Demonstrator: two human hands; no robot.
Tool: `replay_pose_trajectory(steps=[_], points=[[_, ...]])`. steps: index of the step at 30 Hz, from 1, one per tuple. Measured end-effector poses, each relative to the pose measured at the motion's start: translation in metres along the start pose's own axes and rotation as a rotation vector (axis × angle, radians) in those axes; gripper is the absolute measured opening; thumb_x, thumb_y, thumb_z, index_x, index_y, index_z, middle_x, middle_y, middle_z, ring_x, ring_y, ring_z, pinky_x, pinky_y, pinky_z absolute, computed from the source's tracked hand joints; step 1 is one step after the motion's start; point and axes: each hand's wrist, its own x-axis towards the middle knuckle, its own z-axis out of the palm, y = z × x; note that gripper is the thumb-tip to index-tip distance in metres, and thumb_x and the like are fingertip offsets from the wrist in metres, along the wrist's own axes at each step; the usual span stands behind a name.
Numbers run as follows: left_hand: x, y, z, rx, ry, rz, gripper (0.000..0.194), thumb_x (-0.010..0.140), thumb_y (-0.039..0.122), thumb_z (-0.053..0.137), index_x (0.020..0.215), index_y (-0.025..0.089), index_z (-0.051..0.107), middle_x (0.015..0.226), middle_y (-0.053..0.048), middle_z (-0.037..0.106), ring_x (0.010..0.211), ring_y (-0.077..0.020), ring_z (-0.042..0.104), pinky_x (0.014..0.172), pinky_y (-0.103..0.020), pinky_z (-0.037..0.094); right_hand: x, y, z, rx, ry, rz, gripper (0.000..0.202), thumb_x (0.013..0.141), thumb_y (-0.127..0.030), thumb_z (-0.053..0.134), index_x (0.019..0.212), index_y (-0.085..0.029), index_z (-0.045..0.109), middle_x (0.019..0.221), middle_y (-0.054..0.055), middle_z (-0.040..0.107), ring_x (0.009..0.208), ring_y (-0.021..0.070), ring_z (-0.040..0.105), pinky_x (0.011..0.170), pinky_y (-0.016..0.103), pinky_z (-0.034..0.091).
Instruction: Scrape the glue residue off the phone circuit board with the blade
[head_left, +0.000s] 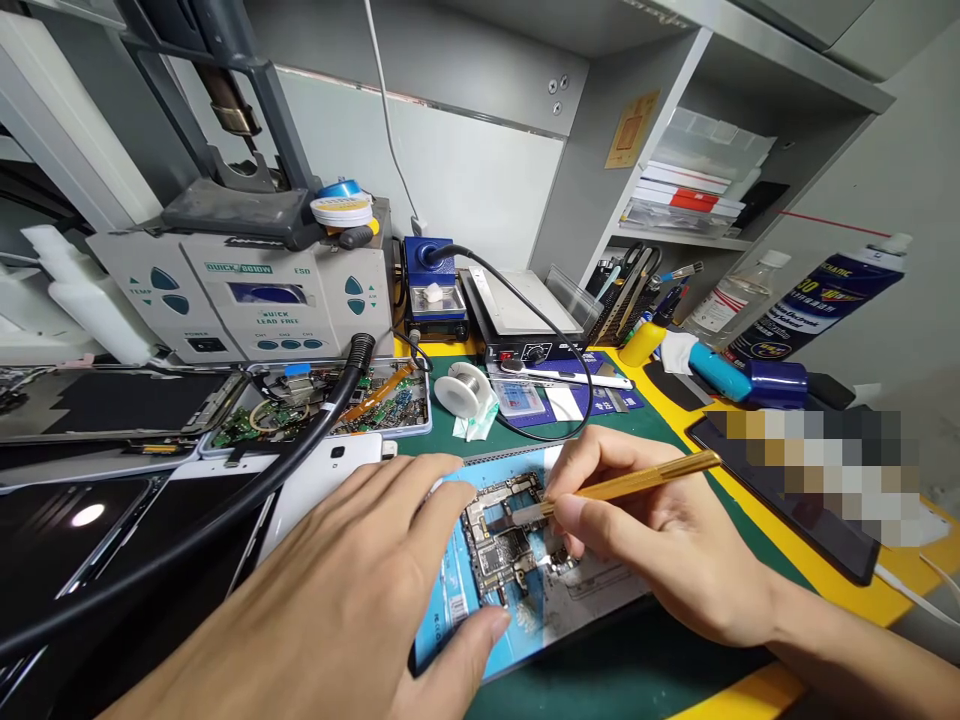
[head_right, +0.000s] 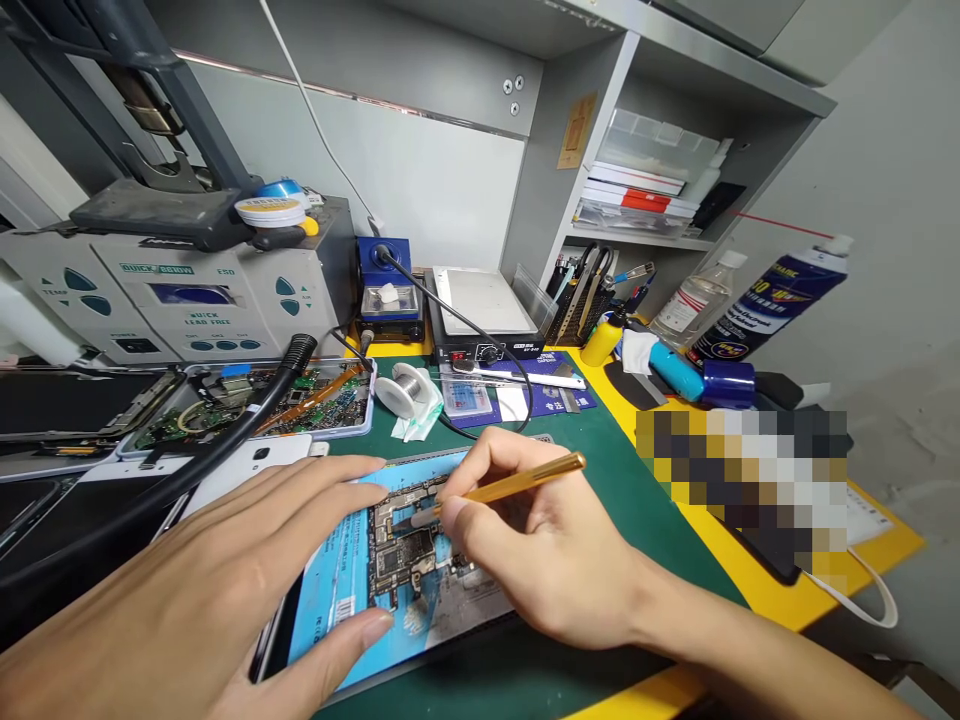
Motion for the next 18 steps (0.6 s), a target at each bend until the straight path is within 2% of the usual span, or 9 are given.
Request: replay_pose_trajectory(steps=[4,9,12,18], points=[[0.001,-0.003,-0.003,0.031,-0.01,0.042,0.029,0.088,0.043,0.07,0.108,0.023,0.077,0.113,-0.016,0.089,0.094,-0.0386,0.09,0.067,-0.05,0.077,-0.001,0.001,0.001,0.021,0.003,0.007,0.028,0.105,-0.035,0.08,0.084,-0.021,0.067,0.072,0.001,0.066,0.062,0.0154,0.053,0.059,0.027,0.044],[0.006,-0.001,-0.006,0.035,-0.007,0.024,0.035,0.089,0.042,0.068,0.117,0.023,0.077,0.114,-0.015,0.089,0.096,-0.0374,0.09,0.069,-0.05,0.077,0.0,0.002,0.002,0.002,0.005,0.002,0.028,0.103,-0.035,0.083,0.085,-0.02,0.067,0.073,0.0,0.065,0.063,0.0152,0.053,0.059,0.027,0.044],[0.001,0.0,-0.004,0.032,-0.015,0.025,0.033,0.091,0.045,0.067,0.115,0.024,0.075,0.117,-0.015,0.088,0.099,-0.0375,0.09,0.071,-0.05,0.077,0.0,0.001,0.003,-0.005,0.001,0.002,0.026,0.101,-0.033,0.085,0.086,-0.02,0.068,0.074,0.0,0.065,0.063,0.0151,0.053,0.059,0.027,0.044],[-0.015,-0.004,0.011,0.001,0.026,-0.025,0.053,0.097,0.048,0.061,0.147,0.03,0.057,0.137,-0.011,0.084,0.118,-0.0376,0.085,0.084,-0.051,0.073,0.001,-0.002,0.003,-0.022,0.002,-0.022,0.024,0.1,-0.029,0.083,0.084,-0.021,0.067,0.072,-0.001,0.064,0.062,0.0146,0.052,0.058,0.027,0.043]])
